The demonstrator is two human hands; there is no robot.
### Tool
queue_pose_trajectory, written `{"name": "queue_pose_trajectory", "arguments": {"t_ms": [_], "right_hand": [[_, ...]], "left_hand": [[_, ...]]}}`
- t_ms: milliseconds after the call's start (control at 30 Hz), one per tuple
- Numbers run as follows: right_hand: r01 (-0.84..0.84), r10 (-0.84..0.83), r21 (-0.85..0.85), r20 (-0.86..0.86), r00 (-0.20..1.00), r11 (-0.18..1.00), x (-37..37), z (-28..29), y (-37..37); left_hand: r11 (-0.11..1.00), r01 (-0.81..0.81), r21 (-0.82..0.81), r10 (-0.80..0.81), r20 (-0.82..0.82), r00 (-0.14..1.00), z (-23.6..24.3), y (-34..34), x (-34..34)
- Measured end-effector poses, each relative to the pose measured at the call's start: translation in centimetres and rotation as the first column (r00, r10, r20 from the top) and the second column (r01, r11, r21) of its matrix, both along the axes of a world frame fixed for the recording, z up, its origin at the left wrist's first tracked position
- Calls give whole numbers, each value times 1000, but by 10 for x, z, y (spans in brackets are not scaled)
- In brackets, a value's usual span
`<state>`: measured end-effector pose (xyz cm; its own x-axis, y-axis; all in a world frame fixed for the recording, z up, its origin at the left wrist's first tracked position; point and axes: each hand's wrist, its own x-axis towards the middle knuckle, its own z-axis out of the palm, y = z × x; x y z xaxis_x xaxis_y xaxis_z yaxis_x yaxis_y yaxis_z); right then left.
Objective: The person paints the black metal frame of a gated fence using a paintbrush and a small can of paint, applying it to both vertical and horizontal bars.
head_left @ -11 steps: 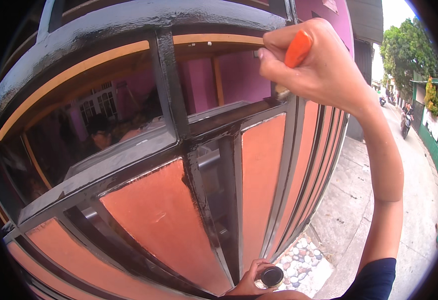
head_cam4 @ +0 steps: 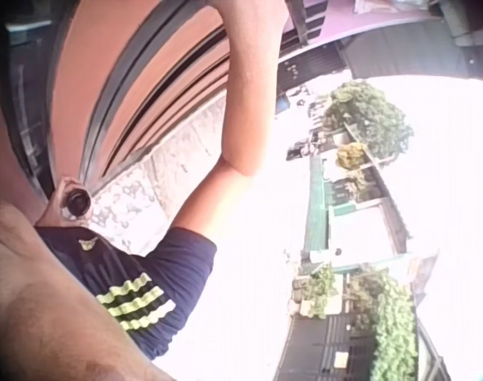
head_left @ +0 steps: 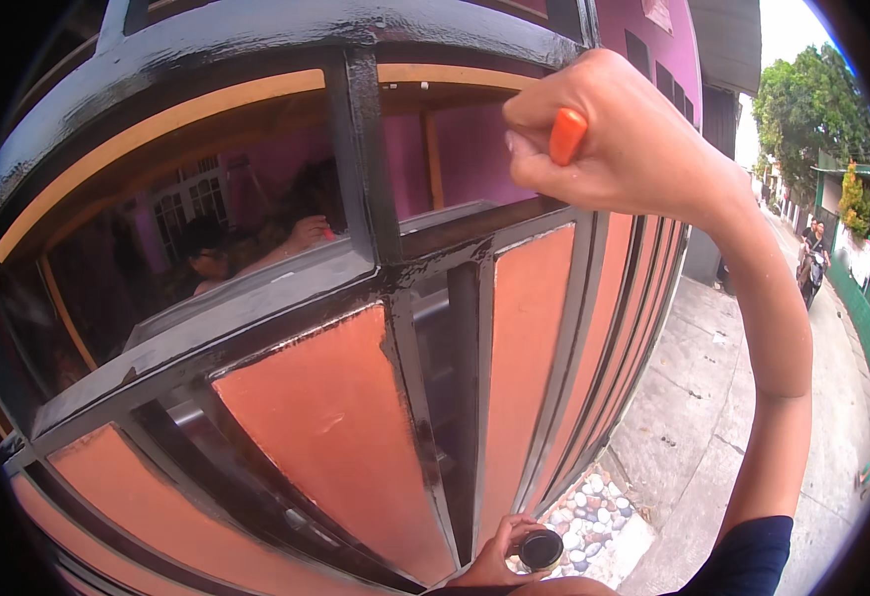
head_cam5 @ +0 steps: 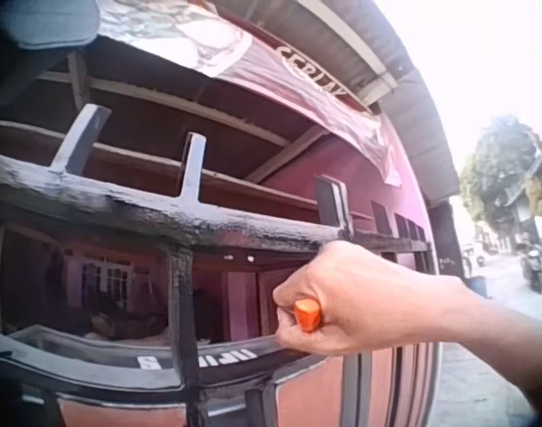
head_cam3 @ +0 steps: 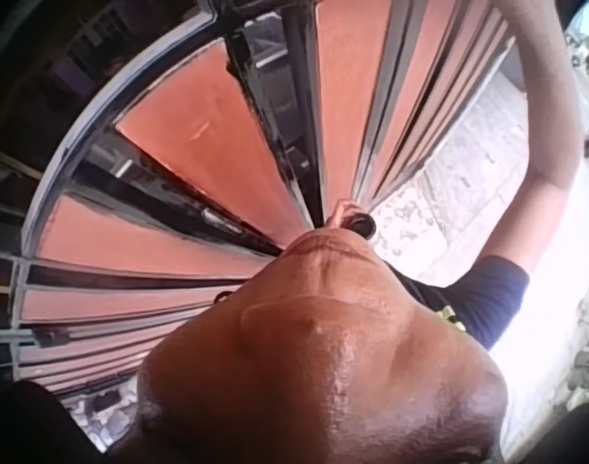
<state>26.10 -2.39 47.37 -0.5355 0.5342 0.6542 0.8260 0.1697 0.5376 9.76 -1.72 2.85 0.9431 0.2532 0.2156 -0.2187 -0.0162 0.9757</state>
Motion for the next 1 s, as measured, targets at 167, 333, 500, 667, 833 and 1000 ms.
{"name": "queue_pose_trajectory", "arguments": {"t_ms": [167,333,500,667,833,1000], "right_hand": [[-92,94,23,-327,940,996,-20,-3,-11],[13,-16,28,103,995,1000,-16,4,-3],[26,-17,50,-168,986,998,-20,4,-23],[35,-36,5,64,997,999,-12,-7,-8],[98,-97,81,-15,995,992,-23,-18,-21],[55,-55,-10,46,997,998,-9,-21,0]], "left_hand": [[1000,24,8,-24,-27,999,-10,4,-2],[1000,20,-2,-20,26,999,-7,0,-8],[995,86,-49,-85,35,996,1,6,-16],[999,34,12,-35,35,999,-22,2,-14],[998,51,-29,-48,83,995,-43,6,-12],[999,42,-18,-40,100,994,-50,7,-8]]}}
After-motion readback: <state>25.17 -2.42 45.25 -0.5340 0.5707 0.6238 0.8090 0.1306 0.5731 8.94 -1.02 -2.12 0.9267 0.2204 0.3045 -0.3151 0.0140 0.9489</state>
